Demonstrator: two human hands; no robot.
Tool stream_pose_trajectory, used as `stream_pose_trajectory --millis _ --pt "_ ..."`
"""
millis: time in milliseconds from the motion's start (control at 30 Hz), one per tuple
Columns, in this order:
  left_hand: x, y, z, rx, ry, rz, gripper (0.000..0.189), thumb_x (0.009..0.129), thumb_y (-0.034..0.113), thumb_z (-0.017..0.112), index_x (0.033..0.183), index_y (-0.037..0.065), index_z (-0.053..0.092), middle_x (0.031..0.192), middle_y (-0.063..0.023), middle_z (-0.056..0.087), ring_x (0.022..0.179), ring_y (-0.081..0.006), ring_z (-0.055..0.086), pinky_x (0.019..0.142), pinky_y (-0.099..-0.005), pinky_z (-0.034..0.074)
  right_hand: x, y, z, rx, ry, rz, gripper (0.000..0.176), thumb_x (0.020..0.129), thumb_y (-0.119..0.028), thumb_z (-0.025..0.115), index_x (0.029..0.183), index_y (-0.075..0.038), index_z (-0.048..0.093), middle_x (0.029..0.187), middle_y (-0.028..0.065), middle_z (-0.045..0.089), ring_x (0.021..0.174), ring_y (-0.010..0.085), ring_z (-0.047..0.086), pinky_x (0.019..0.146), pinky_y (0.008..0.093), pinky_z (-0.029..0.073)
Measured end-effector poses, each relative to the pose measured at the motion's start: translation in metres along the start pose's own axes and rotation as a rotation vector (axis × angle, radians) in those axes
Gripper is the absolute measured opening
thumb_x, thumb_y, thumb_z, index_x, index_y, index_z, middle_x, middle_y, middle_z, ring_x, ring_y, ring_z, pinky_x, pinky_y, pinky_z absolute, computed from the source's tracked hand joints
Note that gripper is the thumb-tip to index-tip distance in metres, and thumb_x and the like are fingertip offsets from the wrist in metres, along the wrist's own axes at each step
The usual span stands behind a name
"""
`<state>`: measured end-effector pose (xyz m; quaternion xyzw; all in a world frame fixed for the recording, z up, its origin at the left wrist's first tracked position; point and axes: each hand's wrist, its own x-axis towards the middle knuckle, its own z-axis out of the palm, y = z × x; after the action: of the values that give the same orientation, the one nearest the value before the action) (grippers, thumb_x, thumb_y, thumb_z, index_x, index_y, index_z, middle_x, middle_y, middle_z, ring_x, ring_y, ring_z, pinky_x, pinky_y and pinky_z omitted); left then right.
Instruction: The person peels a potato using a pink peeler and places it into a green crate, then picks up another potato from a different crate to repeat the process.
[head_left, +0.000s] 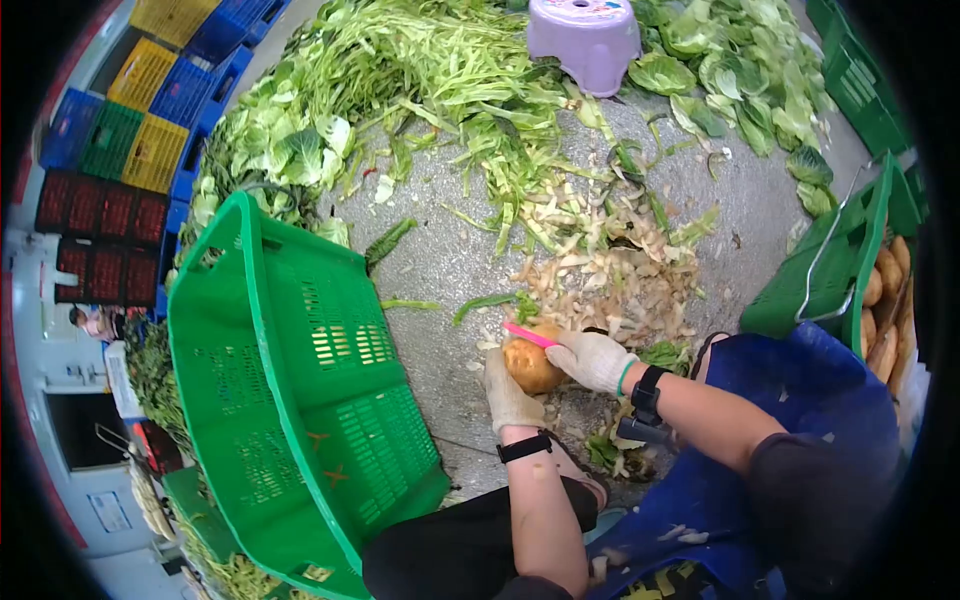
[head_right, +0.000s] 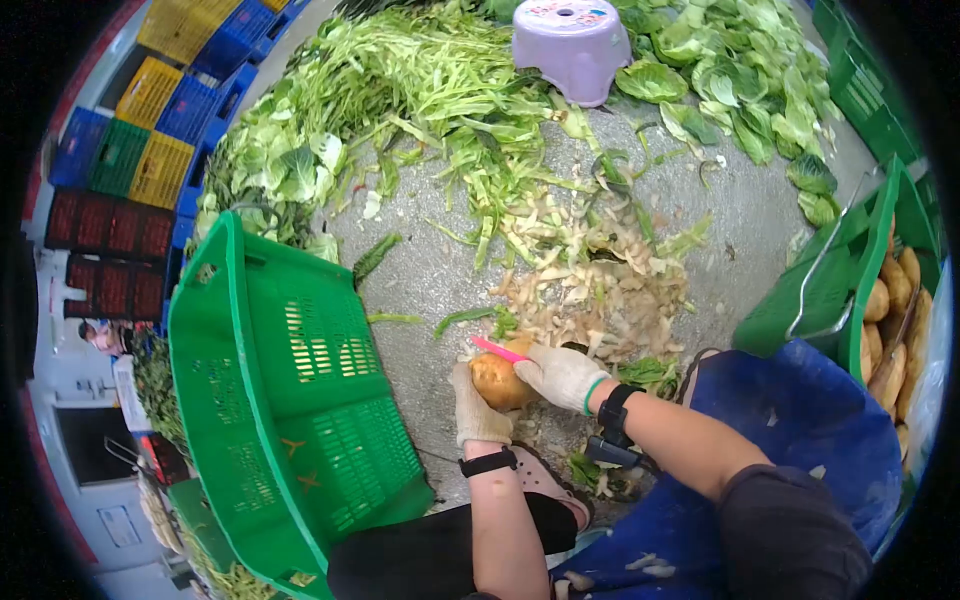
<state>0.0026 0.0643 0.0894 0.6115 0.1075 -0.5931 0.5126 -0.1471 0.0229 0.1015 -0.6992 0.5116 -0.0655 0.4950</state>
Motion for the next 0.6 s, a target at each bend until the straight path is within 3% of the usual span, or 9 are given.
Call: stream_pose_trajectory --millis 67,133,200,233,300,367,467,533,600 --pt "0.012 -0.01 -0.007 0.007 -0.038 0.128 0.061 0.088 0.057 0.047 0.128 0.012 0.052 0.126 -0.011 0.056 0.115 -0.031 0.056 0.093 -0.0503 0.046 -0.01 0.004 0.007 0.07 0.025 0.008 0.045 0.096 -0.041 0.042 0.095 -0.001 0.061 0.089 0.0258 0.063 0.086 0.0443 0.061 0.078 0.0496 0.047" --pt "0.012 -0.023 -0.011 0.02 -0.086 0.24 0.058 0.089 0.055 0.047 0.126 0.011 0.052 0.122 -0.0105 0.058 0.112 -0.0299 0.058 0.093 -0.0477 0.047 -0.02 0.016 0.026 0.153 0.044 0.203 0.046 0.096 -0.043 0.042 0.093 -0.002 0.062 0.089 0.0249 0.064 0.087 0.0442 0.06 0.078 0.0497 0.047" --pt "0.006 -0.029 -0.006 -0.012 0.006 0.324 0.054 0.09 0.051 0.047 0.123 0.009 0.054 0.116 -0.0096 0.06 0.108 -0.0287 0.061 0.092 -0.0446 0.048 -0.041 0.015 0.044 0.262 0.228 0.155 0.047 0.096 -0.045 0.041 0.092 -0.003 0.062 0.088 0.0251 0.063 0.088 0.0443 0.06 0.078 0.0493 0.047" --pt "0.007 -0.033 -0.006 -0.026 0.033 0.353 0.054 0.091 0.05 0.046 0.122 0.008 0.054 0.116 -0.0105 0.06 0.109 -0.0295 0.06 0.093 -0.045 0.048 -0.048 0.006 0.042 0.263 0.195 0.096 0.045 0.096 -0.044 0.041 0.093 -0.004 0.062 0.088 0.0245 0.064 0.087 0.0433 0.061 0.077 0.0491 0.047" --pt "0.007 -0.037 -0.012 -0.029 0.03 0.332 0.055 0.091 0.05 0.045 0.123 0.007 0.053 0.117 -0.0112 0.06 0.109 -0.03 0.06 0.094 -0.045 0.047 -0.057 -0.002 0.039 0.276 0.166 0.041 0.044 0.096 -0.044 0.042 0.093 -0.005 0.063 0.088 0.0239 0.064 0.087 0.0424 0.061 0.077 0.0488 0.047" --pt "0.004 -0.04 -0.014 -0.089 0.035 0.29 0.057 0.091 0.049 0.045 0.126 0.004 0.052 0.118 -0.0126 0.06 0.109 -0.0308 0.06 0.095 -0.045 0.046 -0.056 0.006 0.03 -0.069 0.033 -0.063 0.043 0.095 -0.044 0.043 0.093 -0.007 0.065 0.089 0.0217 0.066 0.087 0.0399 0.063 0.078 0.0481 0.049" --pt "0.0 -0.055 -0.019 -0.189 0.082 0.253 0.058 0.09 0.048 0.044 0.127 0.004 0.052 0.121 -0.0133 0.06 0.109 -0.0315 0.06 0.097 -0.0451 0.046 -0.033 0.051 0.023 0.052 0.057 0.263 0.045 0.092 -0.045 0.044 0.093 -0.007 0.068 0.089 0.0209 0.068 0.086 0.0364 0.066 0.077 0.0448 0.051" --pt "0.0 -0.062 -0.023 -0.18 0.085 0.25 0.059 0.089 0.047 0.043 0.128 0.004 0.052 0.122 -0.0139 0.059 0.11 -0.0324 0.059 0.098 -0.046 0.045 -0.038 0.03 0.017 0.104 0.116 0.298 0.045 0.092 -0.046 0.044 0.091 -0.007 0.068 0.089 0.02 0.068 0.084 0.0358 0.066 0.075 0.0443 0.051" --pt "-0.001 -0.066 -0.019 -0.217 0.145 0.156 0.06 0.088 0.049 0.044 0.128 0.005 0.052 0.121 -0.0133 0.06 0.107 -0.0303 0.06 0.094 -0.0438 0.045 -0.045 -0.003 0.003 0.016 -0.08 0.179 0.046 0.092 -0.048 0.045 0.09 -0.008 0.067 0.086 0.0185 0.068 0.083 0.0362 0.066 0.074 0.0444 0.051"
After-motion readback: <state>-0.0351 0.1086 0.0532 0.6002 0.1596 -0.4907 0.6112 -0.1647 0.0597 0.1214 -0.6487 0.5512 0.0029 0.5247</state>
